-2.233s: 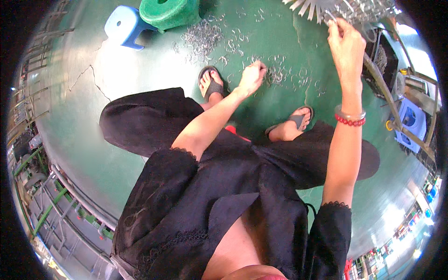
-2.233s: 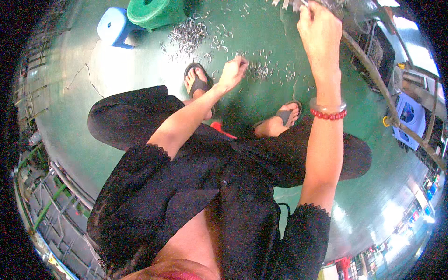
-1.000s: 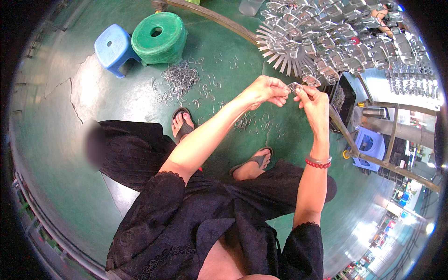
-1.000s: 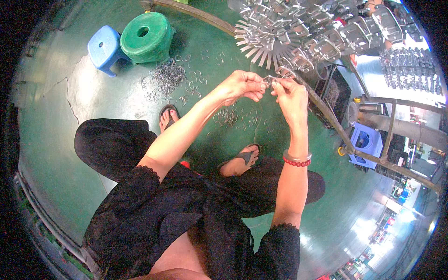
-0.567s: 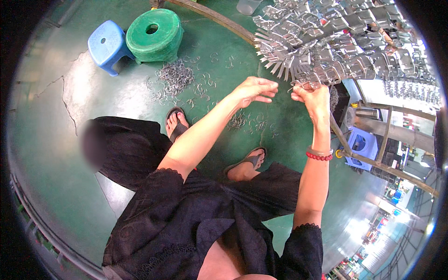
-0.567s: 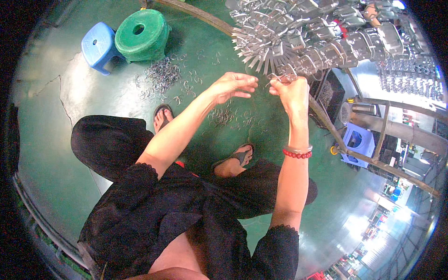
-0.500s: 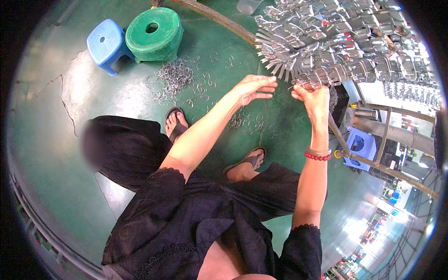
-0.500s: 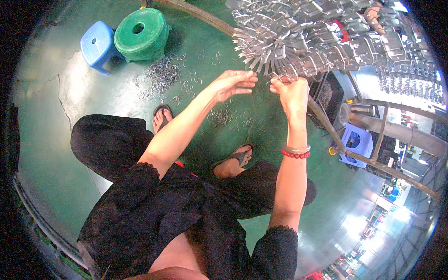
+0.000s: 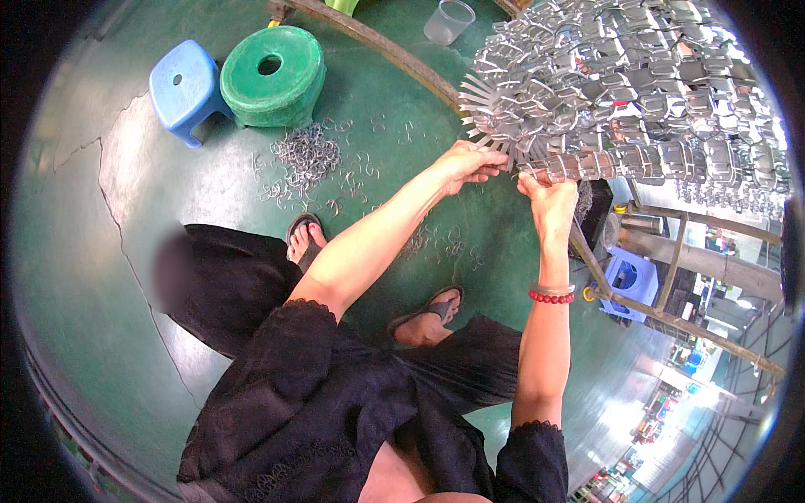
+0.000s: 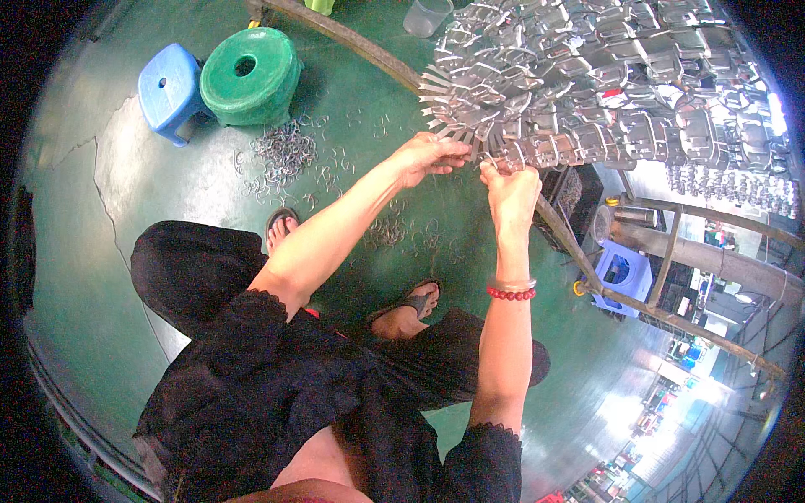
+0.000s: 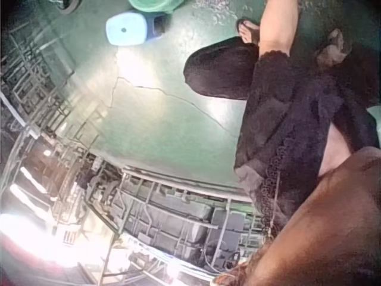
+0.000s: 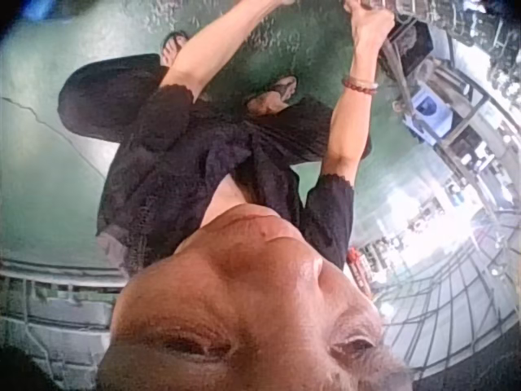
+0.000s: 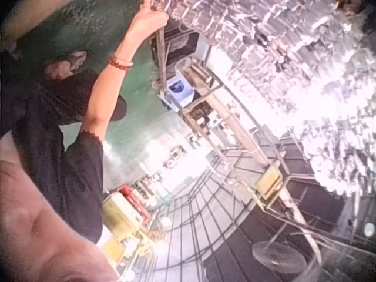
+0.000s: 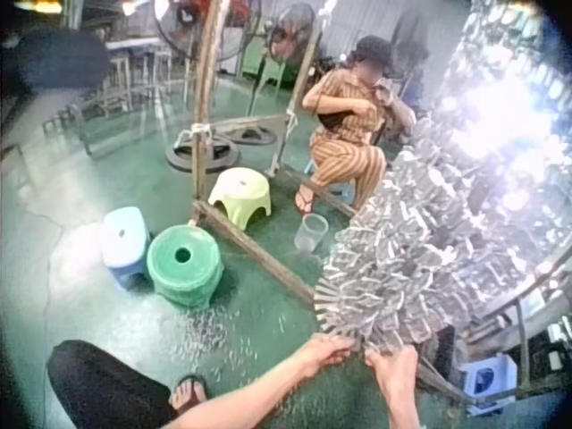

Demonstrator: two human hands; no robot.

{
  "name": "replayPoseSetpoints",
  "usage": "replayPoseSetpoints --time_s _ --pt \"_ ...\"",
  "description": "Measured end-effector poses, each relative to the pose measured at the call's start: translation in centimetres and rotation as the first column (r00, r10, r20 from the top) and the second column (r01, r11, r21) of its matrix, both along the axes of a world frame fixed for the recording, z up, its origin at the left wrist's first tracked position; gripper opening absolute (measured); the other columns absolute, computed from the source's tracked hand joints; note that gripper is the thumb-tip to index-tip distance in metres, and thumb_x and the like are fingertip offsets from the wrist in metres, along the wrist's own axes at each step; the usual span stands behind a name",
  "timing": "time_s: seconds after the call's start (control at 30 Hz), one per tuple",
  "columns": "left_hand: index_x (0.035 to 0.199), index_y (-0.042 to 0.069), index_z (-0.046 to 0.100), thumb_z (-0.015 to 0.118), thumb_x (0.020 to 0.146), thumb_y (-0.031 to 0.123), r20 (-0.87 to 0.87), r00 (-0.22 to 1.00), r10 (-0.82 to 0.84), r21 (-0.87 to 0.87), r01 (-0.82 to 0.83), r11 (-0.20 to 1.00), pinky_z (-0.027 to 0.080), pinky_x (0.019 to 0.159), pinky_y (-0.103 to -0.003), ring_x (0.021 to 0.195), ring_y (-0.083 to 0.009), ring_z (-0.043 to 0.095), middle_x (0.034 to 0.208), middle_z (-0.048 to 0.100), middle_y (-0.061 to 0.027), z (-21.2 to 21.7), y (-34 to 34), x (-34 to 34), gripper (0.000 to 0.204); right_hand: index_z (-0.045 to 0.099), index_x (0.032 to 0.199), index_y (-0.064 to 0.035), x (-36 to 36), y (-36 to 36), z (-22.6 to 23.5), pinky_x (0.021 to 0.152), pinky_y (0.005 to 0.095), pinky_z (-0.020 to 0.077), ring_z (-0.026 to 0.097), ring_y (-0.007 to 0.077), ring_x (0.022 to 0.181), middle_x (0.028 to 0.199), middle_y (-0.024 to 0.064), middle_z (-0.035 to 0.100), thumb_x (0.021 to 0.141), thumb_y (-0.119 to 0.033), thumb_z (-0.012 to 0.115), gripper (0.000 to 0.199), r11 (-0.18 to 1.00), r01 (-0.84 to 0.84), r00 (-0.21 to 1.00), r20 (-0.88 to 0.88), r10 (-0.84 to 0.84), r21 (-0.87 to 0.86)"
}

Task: The person sits on the floor and repeatedly picks up small metal hooks from a pile, then attaches them to a hanging rack of metal hooks. The person continues this repetitive assembly process throughout the clip.

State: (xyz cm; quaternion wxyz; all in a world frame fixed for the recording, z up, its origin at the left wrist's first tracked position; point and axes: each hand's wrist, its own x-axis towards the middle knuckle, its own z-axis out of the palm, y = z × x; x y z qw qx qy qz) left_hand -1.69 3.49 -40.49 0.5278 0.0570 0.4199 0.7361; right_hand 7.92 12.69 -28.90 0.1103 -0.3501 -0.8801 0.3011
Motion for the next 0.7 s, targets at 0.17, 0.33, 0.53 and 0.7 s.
replayPoseSetpoints --time_s 0.17,0.33,0.53,0.7 --pt "0.093 0.006 0.066 0.067 0.081 0.023 0.084 0.996 0.024 0.071 -0.030 0.997 0.045 0.066 -0.019 0.076 -0.0080 0.062 0.087 0.067 -0.0020 -0.1 -0.2 0.0 0.021 0.068 0.079 0.0052 0.1 -0.6 -0.3 0.058 0.0311 0.0508 0.068 0.0207 0.064 0.069 0.0156 0.067 0.072 -0.007 0.070 0.014 0.998 0.042 0.999 -0.004 -0.042 0.046" --pt "0.089 0.006 0.066 0.067 0.081 0.021 0.181 0.983 0.038 0.073 -0.052 0.996 0.045 0.064 -0.019 0.075 -0.0080 0.064 0.082 0.068 -0.0021 0.4 -0.1 0.5 0.017 0.067 0.080 0.0073 0.0 -1.3 -0.4 0.059 0.0326 0.0505 0.068 0.0209 0.062 0.068 0.0171 0.067 0.073 -0.008 0.070 0.017 0.996 0.077 0.996 -0.042 -0.075 0.055" --pt "0.099 0.001 0.064 0.065 0.082 0.017 0.197 0.980 0.022 0.101 -0.042 0.994 0.049 0.073 -0.023 0.081 -0.0134 0.065 0.091 0.068 -0.0067 -0.2 0.2 0.9 0.023 0.067 0.080 0.0083 0.2 -1.7 -0.5 0.059 0.0324 0.0503 0.067 0.0210 0.062 0.067 0.0175 0.066 0.073 -0.008 0.070 0.018 0.991 0.120 0.991 -0.059 -0.117 0.051" --pt "0.099 0.001 0.063 0.064 0.082 0.016 0.223 0.975 0.018 0.124 -0.047 0.991 0.050 0.072 -0.023 0.081 -0.0137 0.065 0.090 0.067 -0.0076 -0.2 0.0 1.1 0.023 0.067 0.080 0.0082 0.2 -1.5 -1.1 0.061 0.0324 0.0496 0.067 0.0221 0.062 0.066 0.0175 0.066 0.073 -0.010 0.070 0.019 0.988 0.124 0.992 -0.049 -0.120 0.088"
